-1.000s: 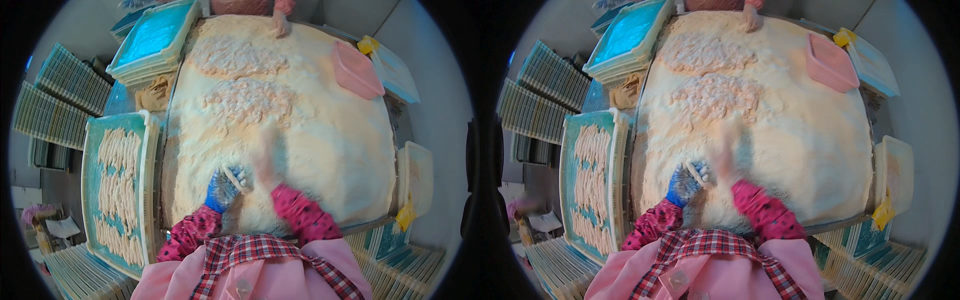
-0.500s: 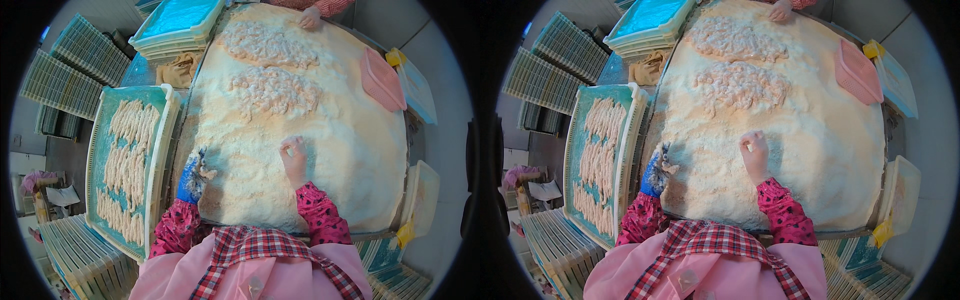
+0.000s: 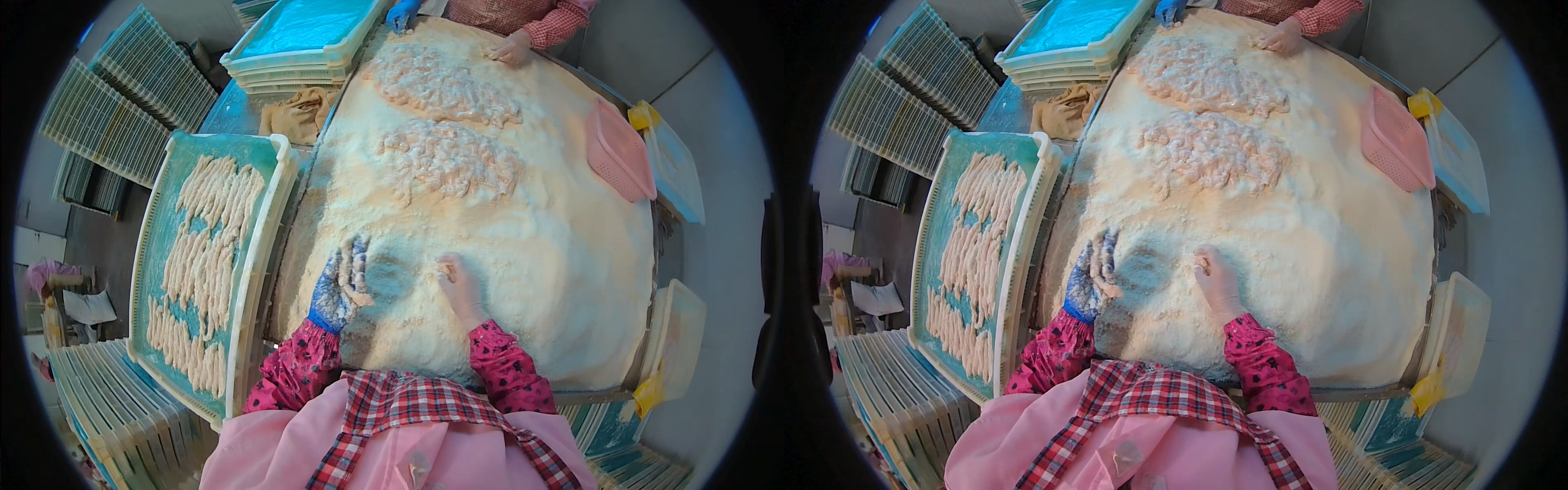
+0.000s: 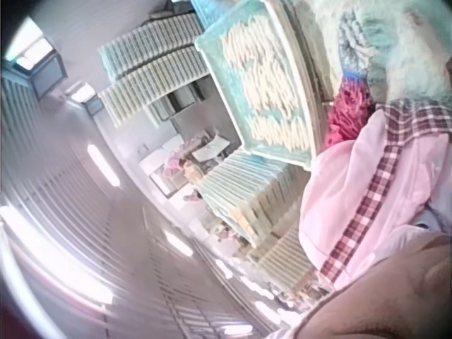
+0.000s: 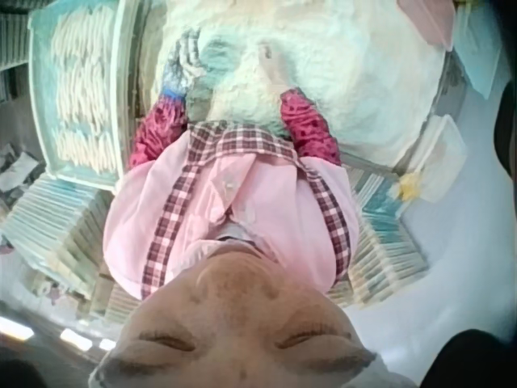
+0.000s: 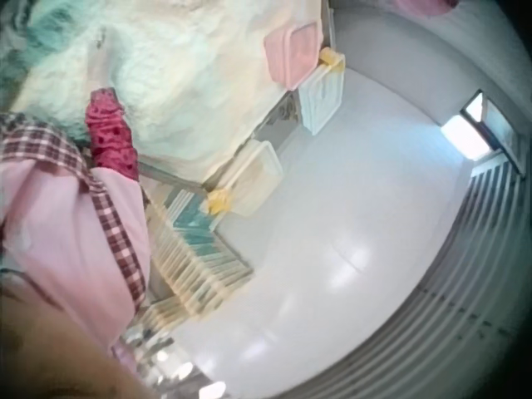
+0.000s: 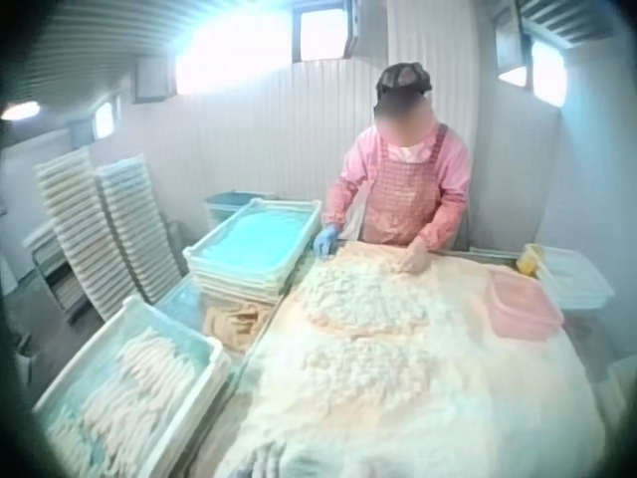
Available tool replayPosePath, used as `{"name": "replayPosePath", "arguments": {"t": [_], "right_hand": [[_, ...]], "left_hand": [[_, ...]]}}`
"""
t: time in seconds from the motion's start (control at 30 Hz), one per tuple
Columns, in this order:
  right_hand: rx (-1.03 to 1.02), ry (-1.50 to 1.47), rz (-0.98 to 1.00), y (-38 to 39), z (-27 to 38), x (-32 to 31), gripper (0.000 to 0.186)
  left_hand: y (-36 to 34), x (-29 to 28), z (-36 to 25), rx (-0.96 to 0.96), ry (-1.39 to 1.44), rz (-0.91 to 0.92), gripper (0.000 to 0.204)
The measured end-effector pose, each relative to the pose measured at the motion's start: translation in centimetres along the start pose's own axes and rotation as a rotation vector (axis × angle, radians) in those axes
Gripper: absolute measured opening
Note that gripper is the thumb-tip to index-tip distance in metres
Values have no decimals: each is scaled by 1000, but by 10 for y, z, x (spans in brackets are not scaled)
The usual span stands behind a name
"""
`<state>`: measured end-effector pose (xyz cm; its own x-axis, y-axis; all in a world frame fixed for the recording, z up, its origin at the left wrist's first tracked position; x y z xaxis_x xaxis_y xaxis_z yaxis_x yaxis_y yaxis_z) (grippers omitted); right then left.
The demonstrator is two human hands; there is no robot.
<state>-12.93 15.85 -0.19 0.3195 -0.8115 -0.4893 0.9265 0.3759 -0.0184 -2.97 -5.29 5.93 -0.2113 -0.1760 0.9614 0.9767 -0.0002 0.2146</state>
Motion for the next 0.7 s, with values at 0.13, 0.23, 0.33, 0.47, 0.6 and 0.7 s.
{"name": "replayPosePath", "arguments": {"t": [0.13,0.23,0.33,0.47,0.6,0.7], "right_hand": [[338,-622,-99,-4,-4,-8,23],[69,-227,67,-1,-5,-22,26],[138,-209,90,3,-28,-35,31],[-113,182,72,2,13,-28,30],[-215,278,126,-7,23,-15,27],[-55,37,142,-10,-2,-16,25]], "left_hand": [[-1,-17,4,-108,57,-10,38],[-1,-15,11,-104,40,-2,38],[-4,-24,4,-98,-42,3,38],[-4,-30,8,-40,-63,-86,41],[-8,-21,14,-67,-73,-61,42],[-7,-18,11,-59,-93,-19,42]]}}
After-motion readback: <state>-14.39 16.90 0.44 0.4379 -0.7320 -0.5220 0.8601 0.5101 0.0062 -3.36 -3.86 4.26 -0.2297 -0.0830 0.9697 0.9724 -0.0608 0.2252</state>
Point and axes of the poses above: each hand's wrist, its own y-axis away from the middle knuckle, its own x-axis out of the palm, z = x × y, the point moved 4 cm from there along -y, towards the middle knuckle
